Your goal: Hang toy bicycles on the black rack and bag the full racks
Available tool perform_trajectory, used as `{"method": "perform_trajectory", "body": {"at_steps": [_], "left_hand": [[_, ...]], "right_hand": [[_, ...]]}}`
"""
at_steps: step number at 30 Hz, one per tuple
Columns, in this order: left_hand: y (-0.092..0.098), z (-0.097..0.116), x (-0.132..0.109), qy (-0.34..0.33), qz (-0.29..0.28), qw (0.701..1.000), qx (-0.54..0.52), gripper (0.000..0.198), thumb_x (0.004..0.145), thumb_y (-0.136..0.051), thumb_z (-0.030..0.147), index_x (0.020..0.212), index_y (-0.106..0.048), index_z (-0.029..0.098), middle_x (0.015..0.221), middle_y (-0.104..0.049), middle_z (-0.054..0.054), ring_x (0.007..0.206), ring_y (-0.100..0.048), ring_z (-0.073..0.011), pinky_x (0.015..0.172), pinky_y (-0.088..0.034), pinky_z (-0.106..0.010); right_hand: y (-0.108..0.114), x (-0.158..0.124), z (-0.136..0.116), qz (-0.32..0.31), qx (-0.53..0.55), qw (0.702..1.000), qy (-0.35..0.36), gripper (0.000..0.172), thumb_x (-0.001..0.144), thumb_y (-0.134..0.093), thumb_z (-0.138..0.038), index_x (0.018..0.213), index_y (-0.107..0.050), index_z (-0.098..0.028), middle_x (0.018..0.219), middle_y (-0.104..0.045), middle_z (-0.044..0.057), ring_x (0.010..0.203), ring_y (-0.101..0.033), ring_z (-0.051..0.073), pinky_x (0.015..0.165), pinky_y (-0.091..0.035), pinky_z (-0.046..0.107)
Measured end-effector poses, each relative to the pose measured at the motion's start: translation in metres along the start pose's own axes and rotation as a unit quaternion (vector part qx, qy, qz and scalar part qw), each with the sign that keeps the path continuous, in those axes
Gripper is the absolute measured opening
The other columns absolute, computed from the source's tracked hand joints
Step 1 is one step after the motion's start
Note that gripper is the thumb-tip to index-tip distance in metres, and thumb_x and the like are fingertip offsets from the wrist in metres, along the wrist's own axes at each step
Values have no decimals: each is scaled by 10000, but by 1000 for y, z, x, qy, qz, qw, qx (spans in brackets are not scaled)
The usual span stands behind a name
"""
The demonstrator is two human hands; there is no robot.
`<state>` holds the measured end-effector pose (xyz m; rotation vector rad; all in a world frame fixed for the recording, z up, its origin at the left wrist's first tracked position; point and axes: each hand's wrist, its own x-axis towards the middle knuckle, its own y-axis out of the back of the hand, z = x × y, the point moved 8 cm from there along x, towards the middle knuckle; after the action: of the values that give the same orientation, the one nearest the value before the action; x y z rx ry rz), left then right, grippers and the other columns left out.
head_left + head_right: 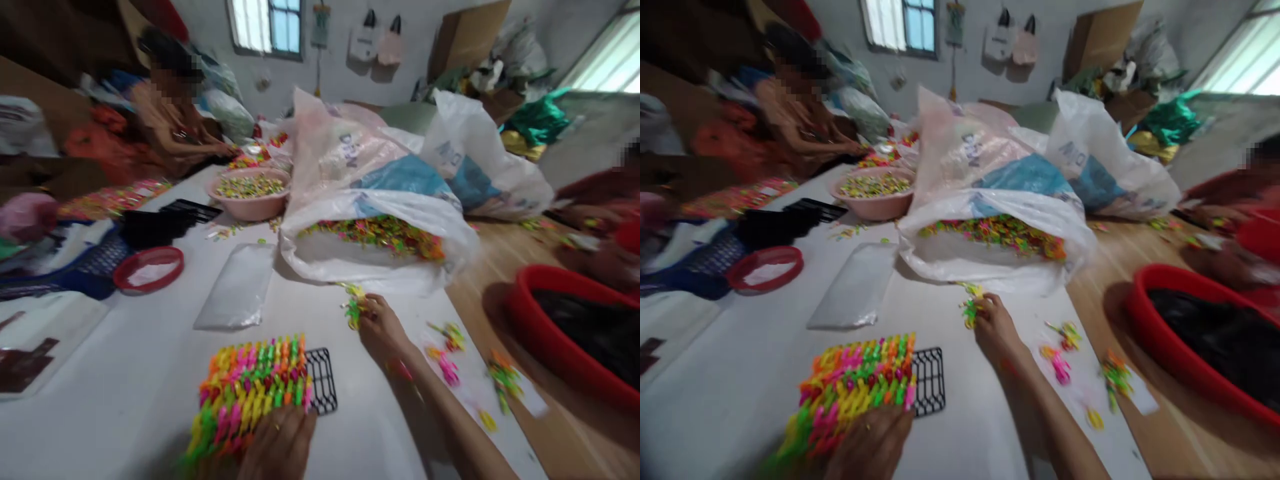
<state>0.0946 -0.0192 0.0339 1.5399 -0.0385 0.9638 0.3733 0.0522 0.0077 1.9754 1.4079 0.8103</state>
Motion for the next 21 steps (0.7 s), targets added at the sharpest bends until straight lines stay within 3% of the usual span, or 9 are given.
{"method": "perform_trajectory", "body": {"at_steps": [2, 5, 11, 14, 17, 19, 21], "left_hand": [[-1, 0, -2, -11, -11, 1000, -16, 324, 842, -419, 77, 1092, -579, 208, 985, -674, -51, 950, -610, -187, 892, -433, -330], [-6, -1, 1, -33, -32, 999, -24, 320, 835, -434, 76, 1108, -569, 175, 1009, -663, -73, 967, -592, -213, 888, -418, -361], [-1, 5, 10, -28, -47, 998, -5, 241, 844, -453, 109, 1006, -621, 172, 921, -668, -65, 871, -603, -192, 804, -445, -332], [15, 4, 23, -27, -13, 1000, -5, 183, 839, -517, 164, 990, -620, 177, 916, -657, -68, 861, -600, -194, 802, -445, -340], [33, -9, 51, -16, 17, 1000, -8, 174, 833, -545, 204, 994, -610, 192, 948, -648, -63, 905, -590, -207, 828, -434, -358], [36, -27, 74, 49, 8, 999, -20, 171, 847, -517, 225, 987, -605, 182, 972, -636, -67, 924, -581, -206, 848, -430, -361], [20, -39, 92, 94, -76, 991, -53, 177, 861, -484, 250, 965, -607, 178, 948, -630, -55, 894, -580, -190, 828, -439, -343]], "right_hand": [[6, -14, 1, 17, -32, 999, -32, 296, 789, -500, -190, 1069, -595, -207, 1203, -474, 67, 938, -563, 145, 820, -435, 252], [6, -21, 7, 11, -129, 987, -98, 227, 832, -508, -279, 1017, -592, -177, 1031, -559, 64, 863, -563, 164, 742, -418, 255], [-4, -21, 5, 5, -241, 959, -148, 208, 876, -447, -278, 884, -609, -147, 909, -606, 99, 830, -554, 194, 658, -356, 268], [-2, -26, -6, 3, -210, 967, -141, 205, 877, -446, -279, 886, -609, -155, 884, -627, 87, 784, -560, 178, 635, -336, 260], [-4, -39, -23, 7, -118, 987, -109, 184, 857, -483, -301, 908, -613, -182, 845, -644, 48, 735, -558, 152, 625, -331, 243], [-12, -49, -32, 12, -46, 994, -100, 182, 829, -522, -319, 912, -628, -196, 826, -646, 29, 704, -547, 136, 620, -331, 232], [-26, -58, -36, 4, 32, 993, -118, 192, 780, -570, -329, 884, -648, -188, 772, -632, 16, 660, -521, 123, 598, -327, 225]]}}
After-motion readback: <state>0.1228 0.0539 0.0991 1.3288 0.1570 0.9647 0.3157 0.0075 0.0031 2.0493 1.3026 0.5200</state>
